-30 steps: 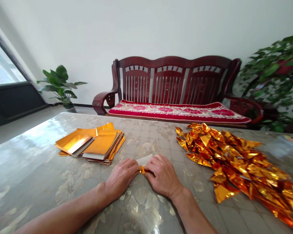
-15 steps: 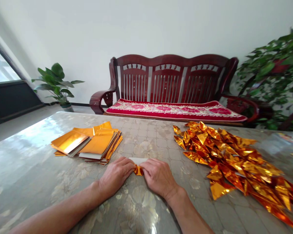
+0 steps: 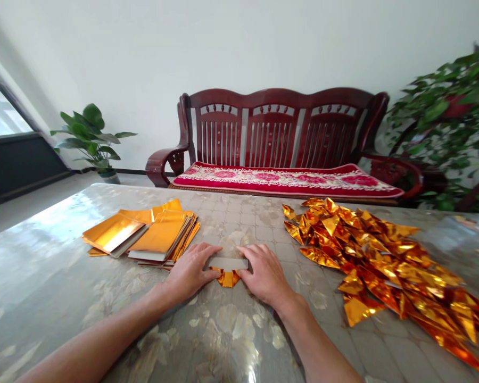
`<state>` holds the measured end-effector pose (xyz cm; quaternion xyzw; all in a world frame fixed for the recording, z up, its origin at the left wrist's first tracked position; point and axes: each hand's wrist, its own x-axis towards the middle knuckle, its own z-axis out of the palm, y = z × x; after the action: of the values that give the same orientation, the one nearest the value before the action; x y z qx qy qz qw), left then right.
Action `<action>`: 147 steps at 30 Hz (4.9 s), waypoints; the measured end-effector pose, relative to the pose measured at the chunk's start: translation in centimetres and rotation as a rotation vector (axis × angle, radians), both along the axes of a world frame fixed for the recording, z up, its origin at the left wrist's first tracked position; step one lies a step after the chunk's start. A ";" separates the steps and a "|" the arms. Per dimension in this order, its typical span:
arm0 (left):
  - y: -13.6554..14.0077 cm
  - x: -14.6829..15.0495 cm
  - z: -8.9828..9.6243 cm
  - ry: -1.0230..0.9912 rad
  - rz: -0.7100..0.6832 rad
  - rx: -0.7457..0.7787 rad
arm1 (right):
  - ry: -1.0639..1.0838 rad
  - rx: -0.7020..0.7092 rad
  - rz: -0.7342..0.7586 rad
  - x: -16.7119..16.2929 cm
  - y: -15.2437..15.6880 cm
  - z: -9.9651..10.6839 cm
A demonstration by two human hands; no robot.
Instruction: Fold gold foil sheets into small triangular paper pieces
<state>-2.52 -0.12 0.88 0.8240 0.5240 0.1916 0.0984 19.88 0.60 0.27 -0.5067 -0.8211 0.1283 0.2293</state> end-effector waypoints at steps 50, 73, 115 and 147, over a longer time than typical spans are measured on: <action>-1.3 -0.2 -1.2 0.100 -0.156 0.122 | -0.118 0.282 0.251 0.3 -1.2 -0.3; -1.0 0.6 -0.2 0.144 -0.029 0.029 | -0.088 0.177 0.135 0.0 -1.4 -0.1; -1.3 -0.2 0.2 -0.018 -0.231 0.002 | 0.196 0.060 0.072 -0.4 -1.6 0.5; -0.3 0.1 -1.3 -0.579 -0.026 -0.126 | 0.695 -0.062 -0.098 -1.6 -1.4 0.0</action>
<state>-2.39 -0.41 -0.38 0.7340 0.4746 0.3843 0.2973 18.32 -0.84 0.27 -0.4783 -0.6644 0.3070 0.4854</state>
